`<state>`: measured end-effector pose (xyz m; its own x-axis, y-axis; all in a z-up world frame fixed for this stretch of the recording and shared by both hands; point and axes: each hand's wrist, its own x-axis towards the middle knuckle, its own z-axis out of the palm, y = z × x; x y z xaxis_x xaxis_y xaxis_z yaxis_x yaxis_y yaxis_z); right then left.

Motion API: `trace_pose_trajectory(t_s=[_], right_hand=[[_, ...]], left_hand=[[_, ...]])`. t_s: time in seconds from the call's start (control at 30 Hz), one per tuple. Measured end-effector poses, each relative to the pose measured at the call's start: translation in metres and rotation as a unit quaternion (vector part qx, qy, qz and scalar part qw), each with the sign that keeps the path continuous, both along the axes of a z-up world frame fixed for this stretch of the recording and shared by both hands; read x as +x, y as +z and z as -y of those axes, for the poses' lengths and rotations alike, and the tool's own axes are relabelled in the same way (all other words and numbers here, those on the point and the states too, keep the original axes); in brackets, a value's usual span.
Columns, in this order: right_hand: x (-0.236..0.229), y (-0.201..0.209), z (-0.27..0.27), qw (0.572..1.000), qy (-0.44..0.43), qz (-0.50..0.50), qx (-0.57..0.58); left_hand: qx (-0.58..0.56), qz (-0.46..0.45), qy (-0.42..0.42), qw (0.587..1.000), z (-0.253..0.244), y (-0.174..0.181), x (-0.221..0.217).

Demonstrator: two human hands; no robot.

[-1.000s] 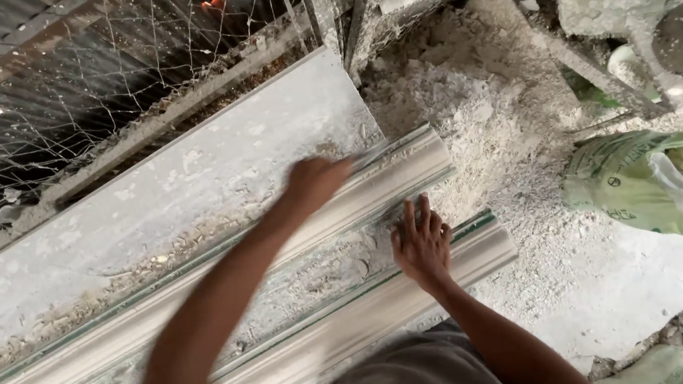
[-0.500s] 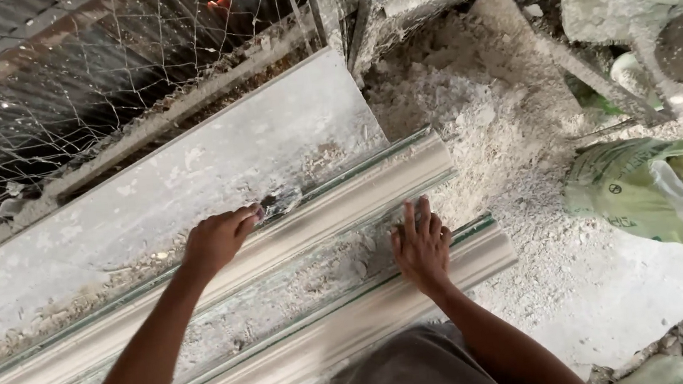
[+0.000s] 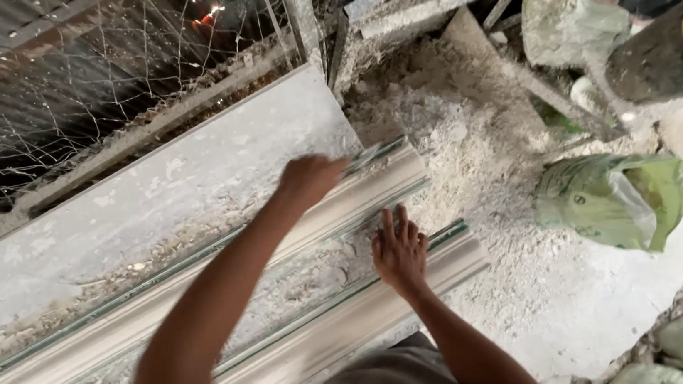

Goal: Scraping and shaping plaster cornice molds using a metal scraper tool on a workshop bench.

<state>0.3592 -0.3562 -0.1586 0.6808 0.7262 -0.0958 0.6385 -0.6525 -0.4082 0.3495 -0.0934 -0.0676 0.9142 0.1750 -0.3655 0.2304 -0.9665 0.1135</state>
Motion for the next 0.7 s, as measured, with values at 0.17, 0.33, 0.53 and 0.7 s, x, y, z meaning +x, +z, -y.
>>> trace_pose_trajectory(t_s=[0.17,0.33,0.53,0.7], right_hand=[[0.0,0.011,0.002,1.0,-0.003,-0.009,0.011],[0.002,0.003,-0.001,1.0,0.021,-0.017,-0.012],[0.001,-0.039,0.01,1.0,0.025,-0.015,0.007],[-0.072,-0.02,0.0,0.958,0.136,0.154,0.199]], left_hand=[[-0.081,-0.155,0.251,0.952,-0.003,0.093,-0.116],[0.154,0.113,0.125,0.974,0.048,0.101,-0.262],[-0.058,0.267,0.637,0.721,0.219,0.022,-0.427],[-0.079,0.396,0.722,0.562,0.336,0.024,-0.545]])
